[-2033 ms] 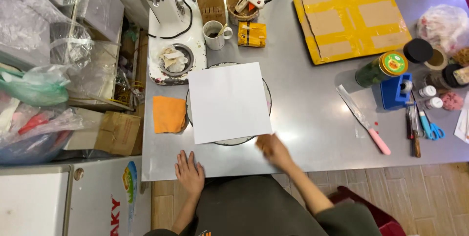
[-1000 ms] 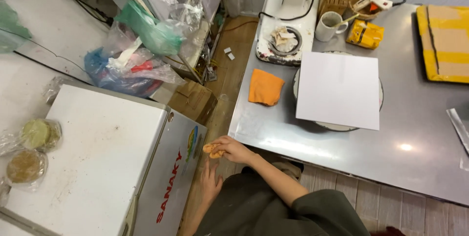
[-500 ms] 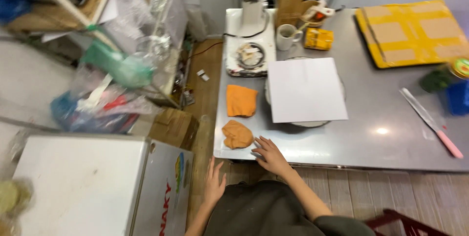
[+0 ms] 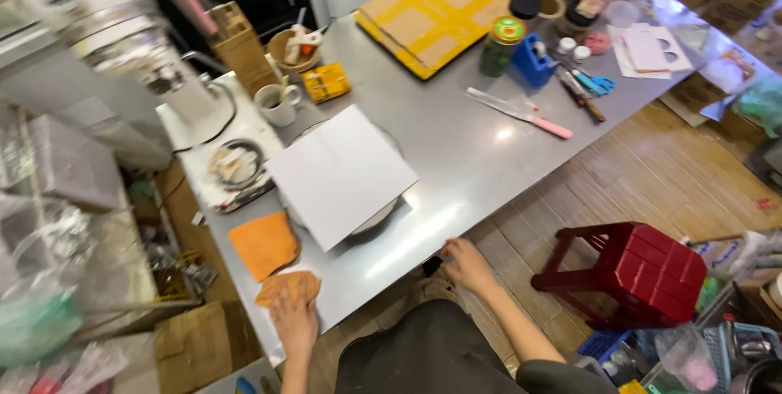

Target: Organizing a bakery workspace by cleaning a cake turntable, using a microwave to warm items, and handling paper supplies.

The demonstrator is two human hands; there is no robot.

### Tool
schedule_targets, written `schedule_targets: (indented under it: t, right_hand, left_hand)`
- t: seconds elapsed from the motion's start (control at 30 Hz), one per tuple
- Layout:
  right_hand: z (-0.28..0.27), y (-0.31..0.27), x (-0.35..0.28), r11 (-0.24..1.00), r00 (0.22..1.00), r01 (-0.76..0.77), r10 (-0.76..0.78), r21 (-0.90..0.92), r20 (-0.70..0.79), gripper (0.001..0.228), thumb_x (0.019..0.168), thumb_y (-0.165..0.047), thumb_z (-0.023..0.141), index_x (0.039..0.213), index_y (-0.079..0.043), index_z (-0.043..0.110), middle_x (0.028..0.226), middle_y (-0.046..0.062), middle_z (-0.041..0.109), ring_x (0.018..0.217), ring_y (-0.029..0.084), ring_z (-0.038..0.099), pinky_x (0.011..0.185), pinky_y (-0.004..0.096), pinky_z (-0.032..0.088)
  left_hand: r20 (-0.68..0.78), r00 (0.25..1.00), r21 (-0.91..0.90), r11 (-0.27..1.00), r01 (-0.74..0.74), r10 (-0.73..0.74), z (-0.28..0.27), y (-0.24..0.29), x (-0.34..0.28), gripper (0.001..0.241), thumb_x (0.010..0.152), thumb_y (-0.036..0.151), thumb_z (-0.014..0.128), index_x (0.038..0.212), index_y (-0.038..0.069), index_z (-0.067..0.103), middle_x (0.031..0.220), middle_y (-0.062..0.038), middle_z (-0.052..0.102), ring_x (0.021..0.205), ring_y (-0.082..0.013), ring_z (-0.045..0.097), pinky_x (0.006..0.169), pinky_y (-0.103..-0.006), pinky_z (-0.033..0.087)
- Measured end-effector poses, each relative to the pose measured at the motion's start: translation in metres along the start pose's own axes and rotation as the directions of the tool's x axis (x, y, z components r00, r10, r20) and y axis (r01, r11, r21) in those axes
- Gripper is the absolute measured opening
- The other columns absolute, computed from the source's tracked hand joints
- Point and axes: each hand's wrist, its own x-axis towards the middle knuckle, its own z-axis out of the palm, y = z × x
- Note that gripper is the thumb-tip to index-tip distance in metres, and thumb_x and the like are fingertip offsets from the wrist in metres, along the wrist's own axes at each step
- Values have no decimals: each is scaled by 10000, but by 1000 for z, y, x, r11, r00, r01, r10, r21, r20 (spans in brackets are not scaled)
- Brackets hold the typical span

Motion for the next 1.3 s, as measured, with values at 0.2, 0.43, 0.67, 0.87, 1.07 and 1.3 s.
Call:
schedule_targets:
  t: [0.2, 0.43, 0.67, 0.87, 1.07, 1.3]
  right_hand:
    - [-81, 130, 89, 996, 948, -91, 94, 23, -303, 356, 878, -151, 679, 1221, -56, 671, 1444, 190, 570, 1343, 394, 520, 1139, 461, 410]
    - [-157, 310, 186, 952, 866, -207, 71, -226, -495, 514, 829, 39, 561, 1338, -8, 614, 1412, 253, 552, 1324, 444, 515, 1142, 488, 408]
    - [-215, 352, 218, 804, 903, -237, -24, -545, -429, 572, 830, -118, 644, 1399, -122, 587, 1142, 129, 651, 1112, 351, 613, 1003, 542, 452]
    - [-236, 304, 210, 896, 975, -152, 67, -418, -212, 715, 691, -224, 747, 1383, -179, 575, 1008, 113, 656, 965, 334, 651, 865, 506, 485]
    - [-226, 288, 191, 943, 984, -111, 60, -314, -169, 687, 731, -248, 771, 1382, -146, 578, 1052, 125, 652, 969, 351, 638, 858, 471, 512]
    - [-214, 211, 225, 961, 917, 166, -233, -222, -324, 470, 845, -193, 712, 1296, -92, 630, 1190, 145, 649, 1090, 356, 620, 928, 446, 507]
  left_hand:
    - [-100, 988, -26, 993, 118, -120, 16, 19, -5, 769, 845, 389, 626, 1564, 304, 366, 1669, -244, 217, 1530, -493, 228, 1201, -654, 211]
    - [-349, 898, -156, 962, 225, -267, 90, 118, -17, 902, 745, 387, 651, 1567, 156, 359, 1666, -343, 175, 1523, -586, 190, 1142, -765, 215]
    - [-188, 952, -152, 965, 213, -240, 124, 208, 8, 876, 741, 338, 682, 1519, 82, 371, 1634, -343, 178, 1513, -574, 155, 1137, -745, 220]
    - [-213, 956, -212, 965, 155, -200, 78, 244, 41, 775, 808, 339, 658, 1478, 39, 411, 1601, -335, 243, 1499, -550, 194, 1160, -691, 203]
    - [-204, 952, -234, 956, 177, -226, 67, 260, 51, 703, 842, 299, 664, 1441, 12, 435, 1560, -316, 305, 1491, -523, 233, 1191, -652, 217]
    - [-231, 908, -303, 912, 275, -351, 47, 273, 28, 732, 830, 242, 663, 1481, 29, 403, 1611, -311, 254, 1507, -496, 200, 1173, -628, 218]
